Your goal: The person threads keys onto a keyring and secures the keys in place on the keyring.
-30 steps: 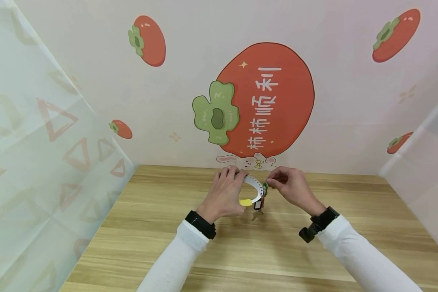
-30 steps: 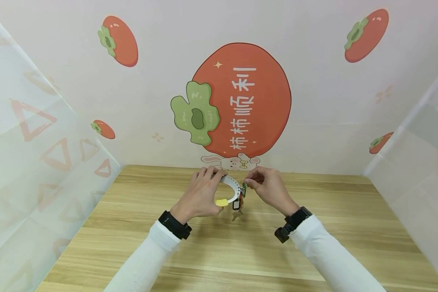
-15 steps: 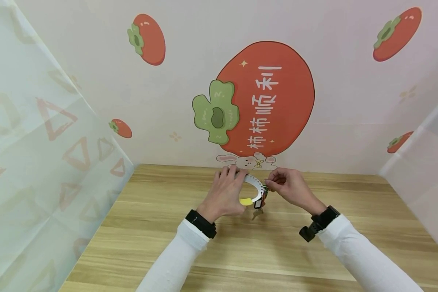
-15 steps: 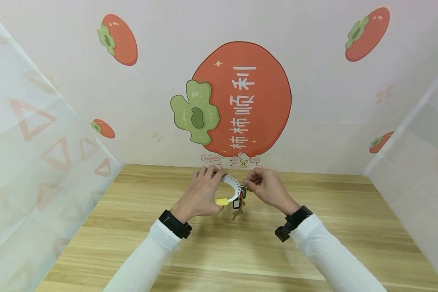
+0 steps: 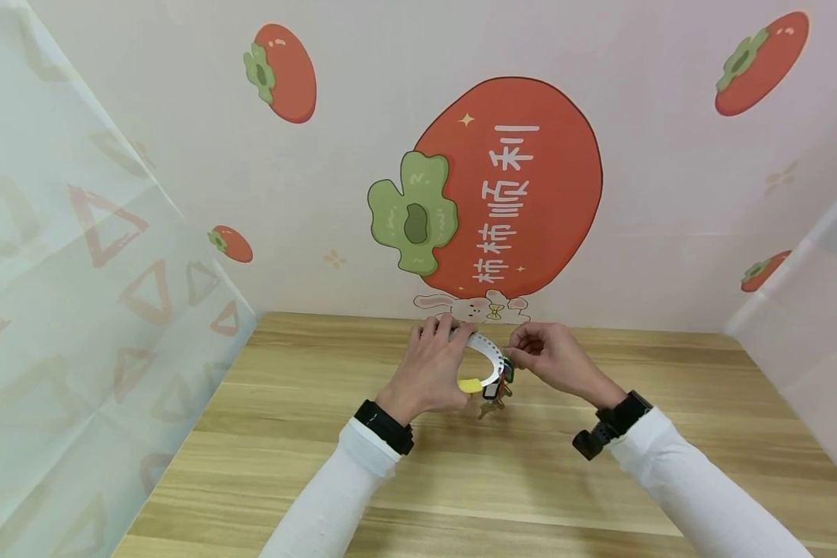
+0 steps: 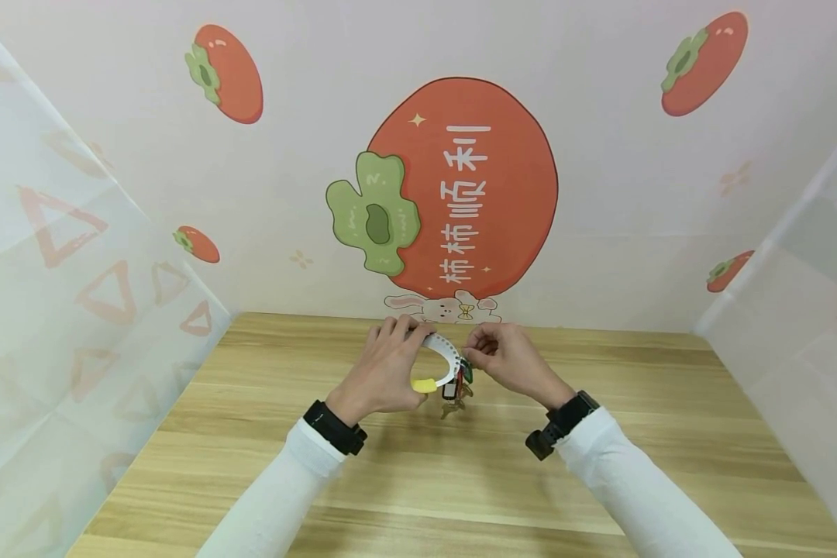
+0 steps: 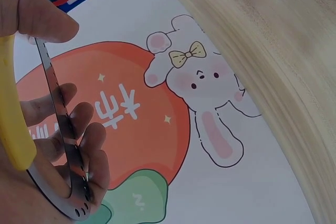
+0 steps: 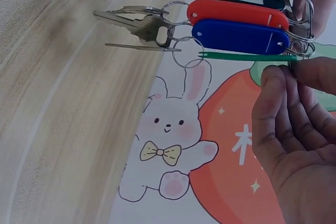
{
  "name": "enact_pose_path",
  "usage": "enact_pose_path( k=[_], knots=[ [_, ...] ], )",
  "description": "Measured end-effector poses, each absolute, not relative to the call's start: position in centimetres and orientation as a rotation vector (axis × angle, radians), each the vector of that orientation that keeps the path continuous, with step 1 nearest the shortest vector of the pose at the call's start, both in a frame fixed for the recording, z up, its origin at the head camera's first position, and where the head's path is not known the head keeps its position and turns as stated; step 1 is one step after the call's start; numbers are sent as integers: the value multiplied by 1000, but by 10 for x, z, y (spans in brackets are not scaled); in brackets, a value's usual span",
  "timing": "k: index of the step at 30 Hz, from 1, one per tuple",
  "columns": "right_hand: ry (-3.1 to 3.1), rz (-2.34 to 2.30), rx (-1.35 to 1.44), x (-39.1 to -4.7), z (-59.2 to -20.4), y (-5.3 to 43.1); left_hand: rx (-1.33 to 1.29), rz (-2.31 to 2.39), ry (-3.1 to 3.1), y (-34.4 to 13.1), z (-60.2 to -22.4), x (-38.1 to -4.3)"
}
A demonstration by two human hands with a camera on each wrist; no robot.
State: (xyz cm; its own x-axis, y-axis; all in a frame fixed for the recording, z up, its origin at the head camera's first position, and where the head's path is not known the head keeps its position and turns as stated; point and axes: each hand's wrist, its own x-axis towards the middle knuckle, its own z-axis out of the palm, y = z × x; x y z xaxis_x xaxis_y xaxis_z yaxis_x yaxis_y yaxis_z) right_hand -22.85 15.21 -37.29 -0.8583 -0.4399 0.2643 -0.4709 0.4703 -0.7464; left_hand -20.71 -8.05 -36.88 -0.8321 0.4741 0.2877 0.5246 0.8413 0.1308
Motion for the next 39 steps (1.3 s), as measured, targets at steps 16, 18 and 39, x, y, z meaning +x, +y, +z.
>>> enact_pose_path(
  k=[16, 18, 39],
  knots=[
    [-2685, 1316, 888, -232, -375, 155, -769, -290, -2778, -81, -370, -207],
    [-2687, 1296, 891, -232, -375, 155, -770, -288, -2777, -81, -370, -207],
    [-2641, 1177, 860, -229, -372, 150, -781, -302, -2795, -79, -368, -205]
  ],
)
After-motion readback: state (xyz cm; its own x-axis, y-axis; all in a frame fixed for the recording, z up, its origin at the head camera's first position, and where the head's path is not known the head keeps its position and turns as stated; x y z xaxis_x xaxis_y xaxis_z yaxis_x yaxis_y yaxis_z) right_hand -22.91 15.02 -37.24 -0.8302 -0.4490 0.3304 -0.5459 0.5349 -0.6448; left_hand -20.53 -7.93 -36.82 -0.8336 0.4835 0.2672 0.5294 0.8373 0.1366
